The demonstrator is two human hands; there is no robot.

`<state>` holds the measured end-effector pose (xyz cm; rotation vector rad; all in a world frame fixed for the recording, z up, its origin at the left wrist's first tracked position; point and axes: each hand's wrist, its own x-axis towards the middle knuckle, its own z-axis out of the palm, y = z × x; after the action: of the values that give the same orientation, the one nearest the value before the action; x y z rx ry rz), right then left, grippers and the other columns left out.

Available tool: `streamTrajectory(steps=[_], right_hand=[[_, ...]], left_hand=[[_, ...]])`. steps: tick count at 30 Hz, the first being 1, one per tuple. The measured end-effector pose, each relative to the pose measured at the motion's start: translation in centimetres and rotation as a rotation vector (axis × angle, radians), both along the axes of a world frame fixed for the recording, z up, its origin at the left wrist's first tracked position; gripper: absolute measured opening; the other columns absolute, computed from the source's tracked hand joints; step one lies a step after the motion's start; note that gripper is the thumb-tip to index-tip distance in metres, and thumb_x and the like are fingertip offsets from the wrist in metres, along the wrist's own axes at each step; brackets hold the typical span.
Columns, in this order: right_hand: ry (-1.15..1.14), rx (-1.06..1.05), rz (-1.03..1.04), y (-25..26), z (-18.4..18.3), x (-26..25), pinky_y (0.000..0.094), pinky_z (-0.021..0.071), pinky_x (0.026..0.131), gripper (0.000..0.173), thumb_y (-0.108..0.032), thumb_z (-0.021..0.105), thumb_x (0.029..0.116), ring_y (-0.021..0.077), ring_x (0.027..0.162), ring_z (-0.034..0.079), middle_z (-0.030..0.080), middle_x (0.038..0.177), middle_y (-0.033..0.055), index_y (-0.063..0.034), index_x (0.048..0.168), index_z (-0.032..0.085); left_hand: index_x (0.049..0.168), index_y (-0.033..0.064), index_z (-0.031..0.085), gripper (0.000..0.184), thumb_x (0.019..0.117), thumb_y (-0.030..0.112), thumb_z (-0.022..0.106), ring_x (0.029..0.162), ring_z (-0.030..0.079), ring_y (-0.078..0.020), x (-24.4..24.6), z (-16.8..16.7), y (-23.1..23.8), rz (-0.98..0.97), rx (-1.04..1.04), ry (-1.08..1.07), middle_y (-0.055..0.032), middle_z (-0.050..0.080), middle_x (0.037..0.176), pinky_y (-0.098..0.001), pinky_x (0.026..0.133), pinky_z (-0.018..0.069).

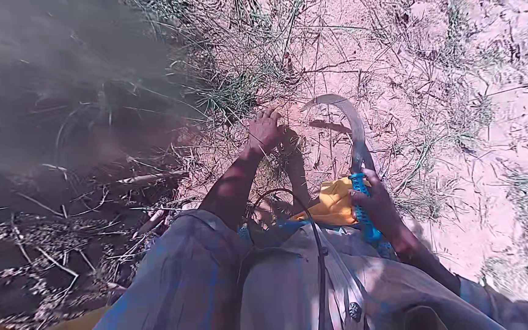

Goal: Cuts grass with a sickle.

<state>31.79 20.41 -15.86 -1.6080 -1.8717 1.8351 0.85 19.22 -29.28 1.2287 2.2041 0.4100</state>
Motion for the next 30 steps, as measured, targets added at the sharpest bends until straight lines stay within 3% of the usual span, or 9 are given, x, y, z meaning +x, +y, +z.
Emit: streamTrajectory(steps=[3,5,9,12,16,18,20,24,30], right_hand=[[0.049,0.004,0.033,0.1,-0.6,-2.6,0.0258,0.0557,0.052,0.060,-0.012,0.056,0.0967,0.0098,0.056,0.061,0.061,0.081,0.0036,-0.0037,0.151,0.032],[0.081,-0.029,0.038,-0.1,-0.7,-3.2,0.0248,0.0553,0.052,0.064,-0.012,0.056,0.0971,0.0092,0.056,0.061,0.061,0.082,0.0034,-0.0047,0.154,0.028],[0.054,-0.079,0.067,-0.6,-0.8,-2.5,0.0235,0.0547,0.052,0.062,-0.011,0.058,0.0970,0.0081,0.056,0.060,0.060,0.083,0.0024,-0.0029,0.152,0.029],[0.026,-0.114,0.073,-0.4,-1.1,-2.8,0.0237,0.0547,0.052,0.061,-0.010,0.056,0.0988,0.0085,0.057,0.060,0.059,0.086,0.0035,-0.0015,0.152,0.027],[0.054,-0.062,0.115,0.4,-2.2,-3.8,0.0244,0.0547,0.053,0.054,-0.011,0.057,0.0954,0.0092,0.057,0.061,0.060,0.083,0.0034,-0.0015,0.145,0.037],[0.050,-0.078,0.099,0.7,-2.0,-4.7,0.0239,0.0550,0.051,0.046,-0.006,0.057,0.0966,0.0095,0.055,0.061,0.060,0.081,0.0040,-0.0003,0.139,0.041],[0.051,-0.095,0.073,0.7,-1.8,-4.9,0.0233,0.0546,0.050,0.047,-0.004,0.056,0.0965,0.0090,0.054,0.061,0.060,0.079,0.0034,0.0004,0.140,0.040],[0.070,-0.106,0.023,0.3,-1.8,-4.4,0.0238,0.0552,0.049,0.049,-0.005,0.054,0.0975,0.0096,0.053,0.061,0.059,0.079,0.0037,-0.0002,0.143,0.036],[-0.055,-0.022,0.061,0.7,-0.5,-3.6,0.0268,0.0565,0.054,0.054,-0.010,0.054,0.1011,0.0114,0.058,0.062,0.061,0.084,0.0062,0.0001,0.149,0.032]], left_hand=[[0.158,0.0045,0.037,0.069,0.0999,0.029,0.064,0.153,0.027,-0.0465,0.6,-2.1,1.5,-0.127,-0.135,-0.057,-0.0227,0.033,0.165,-0.0747,0.111,0.0299],[0.148,-0.0040,0.047,0.067,0.0955,0.028,0.072,0.144,0.038,-0.0525,0.1,-3.3,1.2,-0.141,-0.218,-0.083,-0.0316,0.044,0.153,-0.0722,0.110,0.0346],[0.135,0.0037,0.061,0.042,0.0969,0.020,0.067,0.120,0.063,-0.0485,-0.8,-3.2,-1.0,-0.056,-0.245,-0.116,-0.0284,0.066,0.127,-0.0706,0.097,0.0473],[0.129,-0.0031,0.062,0.030,0.1048,0.008,0.050,0.123,0.060,-0.0520,-1.6,-3.0,-1.9,0.020,-0.165,-0.096,-0.0323,0.064,0.127,-0.0714,0.100,0.0446],[0.125,-0.0125,0.061,0.036,0.1088,0.014,0.043,0.127,0.055,-0.0527,-3.3,-3.9,-3.4,0.293,-0.087,-0.257,-0.0373,0.060,0.128,-0.0693,0.106,0.0393],[0.128,-0.0154,0.058,0.040,0.1097,0.018,0.045,0.131,0.053,-0.0536,-4.4,-3.1,-4.4,0.367,-0.193,-0.267,-0.0396,0.057,0.132,-0.0686,0.108,0.0376],[0.130,-0.0092,0.060,0.041,0.1022,0.021,0.060,0.128,0.055,-0.0544,-5.5,-3.8,-5.0,0.331,-0.324,-0.205,-0.0376,0.059,0.132,-0.0732,0.103,0.0419],[0.152,0.0019,0.046,0.070,0.0920,0.022,0.077,0.145,0.031,-0.0568,-3.3,-0.5,-3.9,0.160,-0.235,-0.048,-0.0321,0.036,0.158,-0.0776,0.107,0.0315],[0.143,0.0108,0.060,0.045,0.1002,0.023,0.065,0.133,0.051,-0.0510,1.5,-2.2,1.0,-0.082,-0.085,-0.016,-0.0312,0.055,0.141,-0.0684,0.103,0.0437]])
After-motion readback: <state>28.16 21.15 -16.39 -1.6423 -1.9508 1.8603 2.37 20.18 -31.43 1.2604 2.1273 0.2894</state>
